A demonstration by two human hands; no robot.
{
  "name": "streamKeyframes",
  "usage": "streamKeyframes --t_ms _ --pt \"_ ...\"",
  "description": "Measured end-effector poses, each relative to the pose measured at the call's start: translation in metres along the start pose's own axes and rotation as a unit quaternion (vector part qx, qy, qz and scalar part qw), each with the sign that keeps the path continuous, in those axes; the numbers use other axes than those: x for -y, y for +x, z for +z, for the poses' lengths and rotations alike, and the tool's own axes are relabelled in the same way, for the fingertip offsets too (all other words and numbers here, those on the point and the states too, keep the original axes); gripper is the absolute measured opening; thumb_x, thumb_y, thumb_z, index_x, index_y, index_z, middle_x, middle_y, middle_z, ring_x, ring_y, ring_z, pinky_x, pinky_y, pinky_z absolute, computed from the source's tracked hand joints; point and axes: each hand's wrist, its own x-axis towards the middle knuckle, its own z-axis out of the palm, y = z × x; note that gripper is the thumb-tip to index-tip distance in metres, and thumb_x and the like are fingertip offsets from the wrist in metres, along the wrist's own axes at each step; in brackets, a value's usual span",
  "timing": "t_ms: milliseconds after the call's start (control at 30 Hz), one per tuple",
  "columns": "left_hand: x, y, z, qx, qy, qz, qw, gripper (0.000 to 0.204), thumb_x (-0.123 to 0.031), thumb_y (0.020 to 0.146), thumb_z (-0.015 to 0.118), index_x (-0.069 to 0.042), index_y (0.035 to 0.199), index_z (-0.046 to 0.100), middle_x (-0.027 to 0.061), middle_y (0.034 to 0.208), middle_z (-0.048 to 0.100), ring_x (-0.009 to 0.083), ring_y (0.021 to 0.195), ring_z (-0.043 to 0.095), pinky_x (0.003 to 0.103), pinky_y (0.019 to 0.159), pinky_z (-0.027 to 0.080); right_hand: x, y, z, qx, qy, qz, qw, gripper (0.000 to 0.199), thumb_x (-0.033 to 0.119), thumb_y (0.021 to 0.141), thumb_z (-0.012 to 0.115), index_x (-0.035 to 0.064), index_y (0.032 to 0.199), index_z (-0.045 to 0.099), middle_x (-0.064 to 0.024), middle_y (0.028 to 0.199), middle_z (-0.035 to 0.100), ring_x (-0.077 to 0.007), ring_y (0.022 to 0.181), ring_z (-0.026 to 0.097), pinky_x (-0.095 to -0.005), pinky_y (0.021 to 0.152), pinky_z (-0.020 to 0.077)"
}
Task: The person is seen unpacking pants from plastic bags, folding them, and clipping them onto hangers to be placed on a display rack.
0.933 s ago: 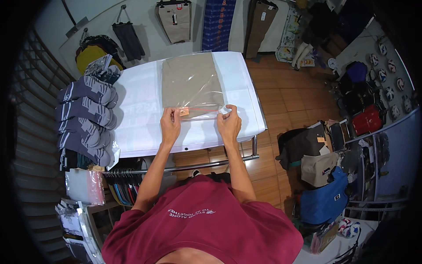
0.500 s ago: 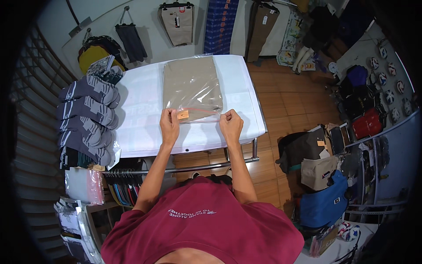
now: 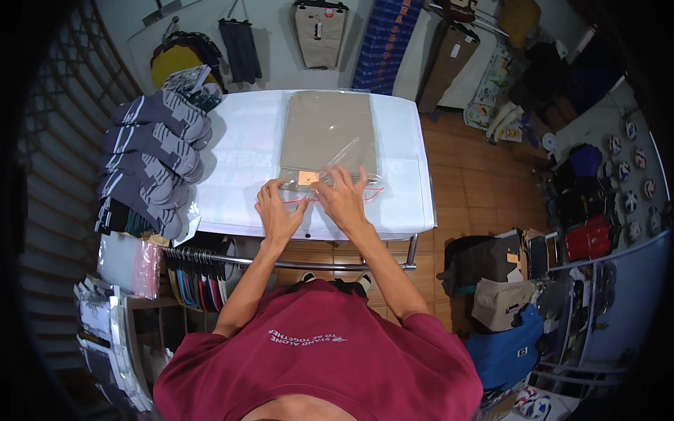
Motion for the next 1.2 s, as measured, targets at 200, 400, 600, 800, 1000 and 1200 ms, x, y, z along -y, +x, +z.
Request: streamKeyframes --t_ms 200,400,600,800,1000,1200 --pt "0.004 0.002 0.008 -0.01 -0.002 -0.008 1.0 0.066 -0.019 0.066 0.078 -0.004 0.121 0.045 0.0149 0.119 0.048 0.0344 0.113 0.044 0.045 0.093 0.034 -0.006 0.01 0.007 0.013 0.139 0.042 0.989 0.01 0.022 0.078 0.075 0.0145 0.084 0.075 -0.0038 0.103 0.067 -0.0211 0.102 0.059 -0.0541 0.104 0.0255" --pt "0.005 0.008 0.005 -0.021 -0.043 -0.038 0.998 0.078 -0.013 0.066 0.08 -0.003 0.13 0.037 0.0183 0.122 0.045 0.0352 0.116 0.044 0.046 0.092 0.037 -0.015 0.026 -0.004 -0.101 0.191 0.082 0.973 0.011 0.014 0.078 0.075 0.0077 0.087 0.075 -0.0079 0.091 0.071 -0.0231 0.085 0.065 -0.0357 0.089 0.0451" --pt "0.012 0.009 0.009 0.036 -0.046 -0.063 0.996 0.082 -0.017 0.07 0.081 -0.003 0.135 0.034 0.0194 0.126 0.045 0.034 0.114 0.049 0.046 0.092 0.037 -0.014 0.043 -0.015 -0.183 0.288 0.152 0.928 0.014 0.006 0.079 0.075 0.0002 0.091 0.074 -0.0128 0.089 0.071 -0.0209 0.086 0.067 -0.0291 0.076 0.0516" --pt "0.014 0.008 0.008 0.041 -0.028 -0.034 0.998 0.078 -0.017 0.07 0.08 -0.003 0.133 0.036 0.0191 0.125 0.046 0.0333 0.112 0.051 0.046 0.092 0.037 -0.017 0.053 -0.018 -0.203 0.27 0.139 0.931 0.013 0.005 0.079 0.074 0.0 0.091 0.073 -0.0135 0.092 0.07 -0.0216 0.085 0.067 -0.0289 0.078 0.0517" --pt "0.005 0.008 -0.001 -0.018 -0.124 -0.042 0.991 0.065 -0.011 0.075 0.075 -0.001 0.13 0.04 0.0188 0.119 0.048 0.0323 0.105 0.053 0.042 0.087 0.043 -0.018 0.023 -0.022 -0.17 0.127 0.095 0.973 0.03 -0.002 0.073 0.072 0.0003 0.103 0.068 -0.0137 0.106 0.066 -0.029 0.101 0.062 -0.0331 0.083 0.0502" --pt "0.019 0.011 -0.004 -0.052 -0.169 -0.013 0.984 0.027 0.0 0.082 0.061 0.0 0.109 0.056 0.0176 0.104 0.053 0.0304 0.093 0.055 0.039 0.082 0.046 -0.054 -0.03 -0.032 -0.135 0.058 0.219 0.965 0.044 -0.004 0.073 0.069 0.0024 0.116 0.062 -0.0148 0.117 0.06 -0.0299 0.104 0.06 -0.0347 0.085 0.0494"
